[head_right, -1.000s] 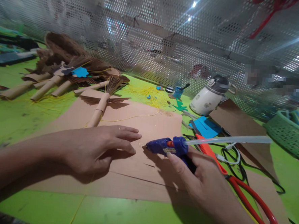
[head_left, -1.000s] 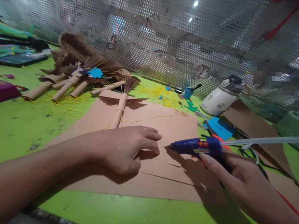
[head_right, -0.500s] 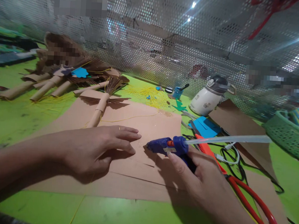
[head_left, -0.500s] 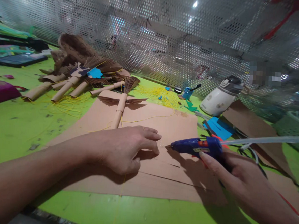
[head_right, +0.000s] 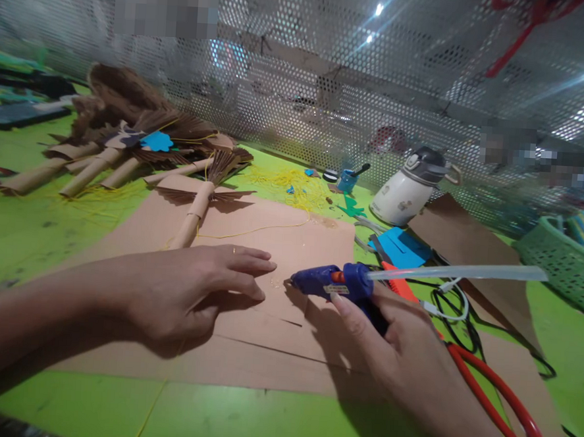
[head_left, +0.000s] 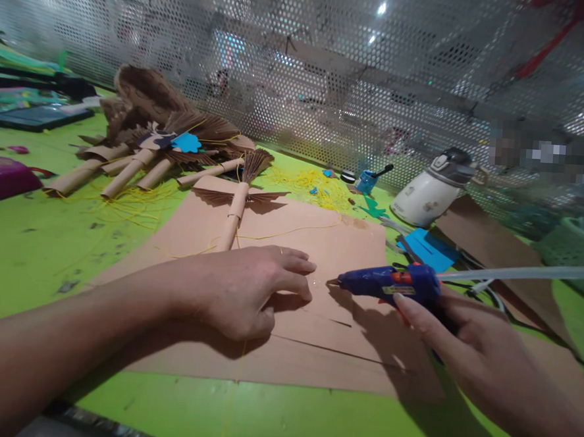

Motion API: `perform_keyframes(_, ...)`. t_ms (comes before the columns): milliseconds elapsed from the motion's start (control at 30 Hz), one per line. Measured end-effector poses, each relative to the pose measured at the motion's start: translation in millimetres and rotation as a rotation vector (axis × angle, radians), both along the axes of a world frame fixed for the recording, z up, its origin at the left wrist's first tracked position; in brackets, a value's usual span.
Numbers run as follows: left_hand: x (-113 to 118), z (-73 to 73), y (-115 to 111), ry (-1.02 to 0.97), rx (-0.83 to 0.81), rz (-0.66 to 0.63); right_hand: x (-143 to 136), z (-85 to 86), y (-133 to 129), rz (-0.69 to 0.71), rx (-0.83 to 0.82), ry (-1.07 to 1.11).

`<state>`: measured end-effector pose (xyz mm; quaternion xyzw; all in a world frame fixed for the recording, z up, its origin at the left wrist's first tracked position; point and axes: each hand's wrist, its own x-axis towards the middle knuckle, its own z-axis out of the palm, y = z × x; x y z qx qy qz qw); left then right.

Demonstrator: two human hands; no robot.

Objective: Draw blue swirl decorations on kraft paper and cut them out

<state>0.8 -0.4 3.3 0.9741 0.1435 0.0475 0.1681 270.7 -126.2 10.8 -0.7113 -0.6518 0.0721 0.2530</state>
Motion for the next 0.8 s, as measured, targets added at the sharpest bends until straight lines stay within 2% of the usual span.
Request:
perform_keyframes(267,1,-2.8,0,-0.011,-0.007,0.009,13,-9.5,2,-0.065,-0.024,0.054)
perform_keyframes(567,3,-1.2,-1,-0.009,-0.017,0.015,-12,-11.0,3,-0.090,0.056,0.252)
perform_keyframes(800,3,0.6,-2,-0.001,-0.016,0.000,-16,-9.7,4,-0.126,0.036,0.240)
